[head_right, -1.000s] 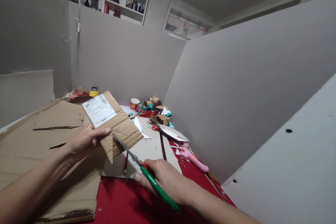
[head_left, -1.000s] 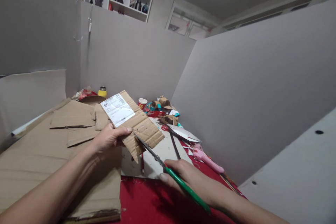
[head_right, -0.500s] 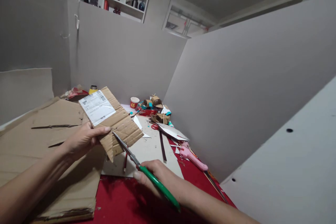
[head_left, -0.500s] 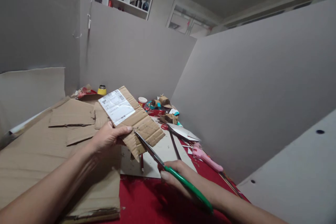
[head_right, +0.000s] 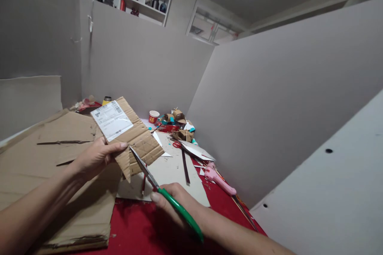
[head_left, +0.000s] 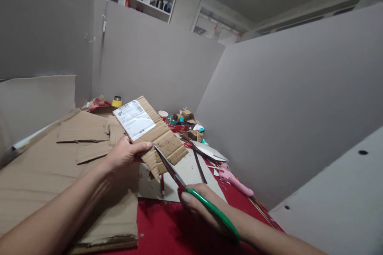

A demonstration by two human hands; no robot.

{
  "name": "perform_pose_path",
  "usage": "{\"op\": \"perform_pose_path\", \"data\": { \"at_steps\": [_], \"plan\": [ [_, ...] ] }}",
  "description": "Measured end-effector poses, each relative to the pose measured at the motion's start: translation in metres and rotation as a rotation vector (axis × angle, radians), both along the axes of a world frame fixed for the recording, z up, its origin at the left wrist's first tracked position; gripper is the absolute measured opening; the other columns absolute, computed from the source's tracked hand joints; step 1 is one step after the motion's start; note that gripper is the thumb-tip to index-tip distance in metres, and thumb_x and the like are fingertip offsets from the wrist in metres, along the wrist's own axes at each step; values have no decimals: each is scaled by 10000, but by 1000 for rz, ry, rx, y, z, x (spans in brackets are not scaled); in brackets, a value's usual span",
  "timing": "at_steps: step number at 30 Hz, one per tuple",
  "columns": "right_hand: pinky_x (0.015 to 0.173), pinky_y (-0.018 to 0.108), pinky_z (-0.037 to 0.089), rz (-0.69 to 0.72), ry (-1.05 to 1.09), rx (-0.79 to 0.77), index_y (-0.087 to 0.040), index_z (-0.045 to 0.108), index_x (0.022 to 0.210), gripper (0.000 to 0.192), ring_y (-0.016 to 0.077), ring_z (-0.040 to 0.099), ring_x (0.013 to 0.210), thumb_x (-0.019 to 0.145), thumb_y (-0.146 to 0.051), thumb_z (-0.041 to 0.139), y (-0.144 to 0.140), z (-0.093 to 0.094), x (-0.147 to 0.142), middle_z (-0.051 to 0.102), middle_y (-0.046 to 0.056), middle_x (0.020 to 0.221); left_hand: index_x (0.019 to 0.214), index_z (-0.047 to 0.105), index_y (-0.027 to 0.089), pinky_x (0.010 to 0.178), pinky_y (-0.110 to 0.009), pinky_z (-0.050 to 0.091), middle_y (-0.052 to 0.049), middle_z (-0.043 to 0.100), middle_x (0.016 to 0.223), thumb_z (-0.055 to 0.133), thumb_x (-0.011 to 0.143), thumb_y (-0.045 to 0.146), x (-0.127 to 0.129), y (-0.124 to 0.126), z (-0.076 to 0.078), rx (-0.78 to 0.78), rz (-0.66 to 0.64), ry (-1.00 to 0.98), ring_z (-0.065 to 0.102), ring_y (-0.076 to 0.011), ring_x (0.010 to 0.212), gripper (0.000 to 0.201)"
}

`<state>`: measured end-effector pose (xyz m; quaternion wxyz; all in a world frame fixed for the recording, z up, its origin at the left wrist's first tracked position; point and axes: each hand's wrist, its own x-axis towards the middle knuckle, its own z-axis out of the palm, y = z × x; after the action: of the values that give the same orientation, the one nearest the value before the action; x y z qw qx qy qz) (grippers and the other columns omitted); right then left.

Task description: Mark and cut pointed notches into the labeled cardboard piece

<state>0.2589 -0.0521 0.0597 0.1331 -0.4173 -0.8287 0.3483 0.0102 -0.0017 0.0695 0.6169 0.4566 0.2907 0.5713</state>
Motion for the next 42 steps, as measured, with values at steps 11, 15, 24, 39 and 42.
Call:
{"op": "perform_pose_path", "data": {
  "at_steps": [11,15,24,39,42],
  "plan": [
    [486,236,253,20,38,-18,-208,352,642,607,101,268,551,908,-751,303,4,-9,6,301,-50,597,1082,713,164,748,-354,567,-106,761,1076,860,640,279,-5,4,-4,27,-36,46,701,-287,957,480],
    [478,236,234,18,51,-34,-214,326,637,607,99,241,551,903,-759,303,2,-8,7,270,-54,603,1108,718,182,768,-344,564,-93,770,1059,874,627,278,-5,4,-3,26,-50,65,708,-271,935,514],
    [510,234,265,51,48,-83,-205,369,697,636,118,285,598,878,-804,258,-3,-2,9,297,-39,649,1107,735,181,765,-336,568,-100,773,1052,886,614,282,-7,5,-2,36,-66,69,709,-271,929,526],
    [537,245,323,-173,103,27,-199,464,644,496,138,373,604,785,-660,576,0,-15,25,397,-35,613,894,739,134,638,-303,590,-65,771,842,892,582,288,-20,11,6,44,206,-52,701,-201,729,380],
    [519,237,331,-297,310,-3,-209,433,664,434,118,379,557,779,-574,639,9,-19,17,396,-59,584,878,733,137,606,-297,588,-61,768,822,893,571,286,-20,9,8,28,210,-68,697,-193,700,377]
  ]
}}
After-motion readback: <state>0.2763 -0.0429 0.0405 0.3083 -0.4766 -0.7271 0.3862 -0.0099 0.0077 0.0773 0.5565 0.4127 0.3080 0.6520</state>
